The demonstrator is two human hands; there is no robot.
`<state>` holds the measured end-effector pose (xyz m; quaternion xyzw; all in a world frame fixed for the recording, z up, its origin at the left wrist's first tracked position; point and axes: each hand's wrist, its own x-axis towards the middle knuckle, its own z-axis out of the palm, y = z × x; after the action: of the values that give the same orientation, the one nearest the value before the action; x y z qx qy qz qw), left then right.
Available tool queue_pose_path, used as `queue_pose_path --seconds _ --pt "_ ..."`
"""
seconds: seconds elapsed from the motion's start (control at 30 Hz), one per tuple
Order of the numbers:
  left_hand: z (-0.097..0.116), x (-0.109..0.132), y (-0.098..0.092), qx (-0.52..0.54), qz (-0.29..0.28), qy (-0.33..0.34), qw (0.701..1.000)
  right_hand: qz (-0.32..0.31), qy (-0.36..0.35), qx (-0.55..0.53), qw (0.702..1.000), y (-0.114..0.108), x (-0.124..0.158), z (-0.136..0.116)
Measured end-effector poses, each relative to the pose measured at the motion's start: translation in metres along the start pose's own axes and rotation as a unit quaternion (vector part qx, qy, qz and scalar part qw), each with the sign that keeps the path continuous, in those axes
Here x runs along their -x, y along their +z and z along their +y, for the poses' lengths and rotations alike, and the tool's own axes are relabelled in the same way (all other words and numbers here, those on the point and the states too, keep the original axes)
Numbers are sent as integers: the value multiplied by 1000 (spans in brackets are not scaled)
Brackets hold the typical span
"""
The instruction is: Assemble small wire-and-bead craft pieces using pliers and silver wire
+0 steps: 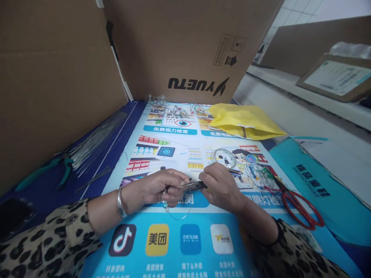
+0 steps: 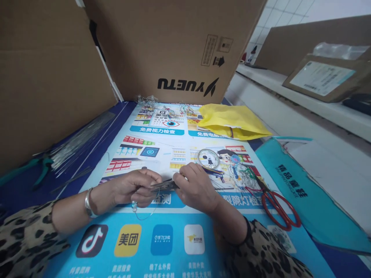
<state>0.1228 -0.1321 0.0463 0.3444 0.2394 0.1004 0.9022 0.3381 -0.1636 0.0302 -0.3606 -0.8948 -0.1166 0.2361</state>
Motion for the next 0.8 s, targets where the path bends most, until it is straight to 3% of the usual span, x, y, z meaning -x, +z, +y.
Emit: queue_pose_path --seconds 0.3,0.43,0.8 --pt "0 -1 -2 18 -75 18 997 -13 8 -39 999 -1 -2 2" --pt "0 -2 -5 26 -83 17 996 -12 14 -44 999 0 -2 3" --pt "0 0 -4 -4 -106 -49 993 -14 -44 24 999 -1 0 4"
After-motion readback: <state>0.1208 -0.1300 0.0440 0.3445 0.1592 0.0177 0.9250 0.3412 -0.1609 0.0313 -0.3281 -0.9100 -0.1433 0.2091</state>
